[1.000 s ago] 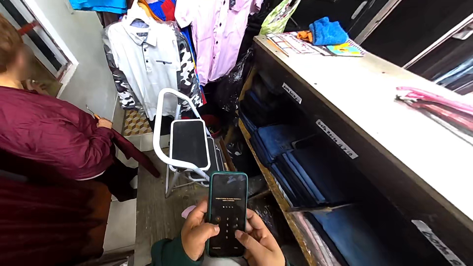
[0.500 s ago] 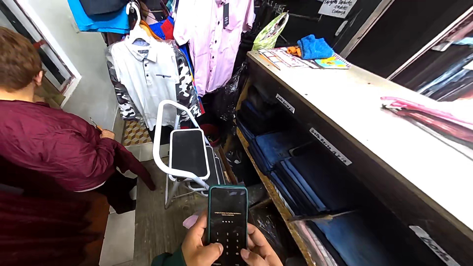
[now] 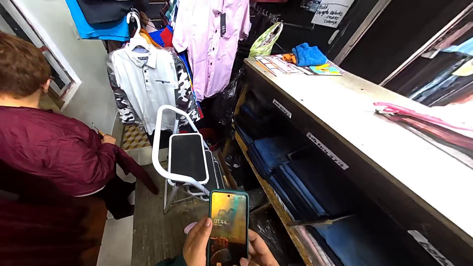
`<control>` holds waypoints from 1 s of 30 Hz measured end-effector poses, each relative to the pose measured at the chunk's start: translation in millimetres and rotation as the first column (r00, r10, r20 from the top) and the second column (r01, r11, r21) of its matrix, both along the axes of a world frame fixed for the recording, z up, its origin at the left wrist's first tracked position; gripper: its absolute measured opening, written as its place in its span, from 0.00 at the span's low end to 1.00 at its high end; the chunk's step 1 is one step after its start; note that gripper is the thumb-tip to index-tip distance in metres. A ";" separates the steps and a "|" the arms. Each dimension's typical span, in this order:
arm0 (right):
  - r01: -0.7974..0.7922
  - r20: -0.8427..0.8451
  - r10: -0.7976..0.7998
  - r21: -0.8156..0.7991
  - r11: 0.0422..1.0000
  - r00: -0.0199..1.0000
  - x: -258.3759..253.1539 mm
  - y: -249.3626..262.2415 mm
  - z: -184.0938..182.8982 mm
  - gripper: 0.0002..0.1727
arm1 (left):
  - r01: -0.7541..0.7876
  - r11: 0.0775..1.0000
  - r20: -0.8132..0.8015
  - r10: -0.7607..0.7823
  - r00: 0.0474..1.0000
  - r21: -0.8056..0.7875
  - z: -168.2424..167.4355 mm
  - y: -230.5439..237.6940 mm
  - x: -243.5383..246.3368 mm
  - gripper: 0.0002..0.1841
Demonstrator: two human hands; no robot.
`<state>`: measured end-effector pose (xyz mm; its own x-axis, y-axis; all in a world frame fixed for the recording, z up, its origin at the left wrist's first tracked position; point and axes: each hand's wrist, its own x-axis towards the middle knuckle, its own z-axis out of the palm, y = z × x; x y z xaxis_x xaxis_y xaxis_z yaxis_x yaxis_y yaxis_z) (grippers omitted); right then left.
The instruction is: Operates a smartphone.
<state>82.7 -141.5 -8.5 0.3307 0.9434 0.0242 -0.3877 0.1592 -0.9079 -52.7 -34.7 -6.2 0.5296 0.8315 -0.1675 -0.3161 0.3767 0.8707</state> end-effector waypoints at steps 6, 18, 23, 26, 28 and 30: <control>-0.044 -0.007 0.044 -0.063 0.997 0.999 2.4 1.8 6.3 0.31 | -0.021 0.999 0.004 0.021 1.000 -0.048 -2.5 2.4 -0.7 0.24; 0.151 0.677 -0.137 0.040 0.988 0.723 21.7 11.6 8.3 0.37 | -0.048 0.997 -0.007 0.047 0.999 -0.065 -3.8 8.4 -2.6 0.24; 0.140 0.900 -0.242 0.204 0.969 0.364 37.1 41.8 5.1 0.39 | -0.031 0.999 -0.036 0.030 0.999 -0.025 -2.3 7.4 -2.9 0.24; 0.137 0.938 -0.240 0.211 0.968 0.250 44.5 52.5 -3.7 0.36 | -0.025 0.999 -0.014 0.025 1.000 -0.039 -2.2 7.1 -3.8 0.24; 0.085 0.935 -0.231 0.215 0.973 0.268 45.6 50.3 -4.6 0.32 | -0.027 0.999 0.002 0.027 1.000 -0.042 -3.1 8.0 -4.5 0.24; 0.010 0.905 -0.223 0.235 0.972 0.362 44.0 40.7 2.5 0.28 | -0.027 0.998 0.005 0.027 1.000 -0.051 -3.4 9.5 -5.0 0.24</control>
<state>126.7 -100.8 -6.0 0.1071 0.8412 0.5300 0.7073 0.3102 -0.6352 -57.6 -25.2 -9.5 0.5083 0.8358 -0.2074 -0.3316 0.4122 0.8486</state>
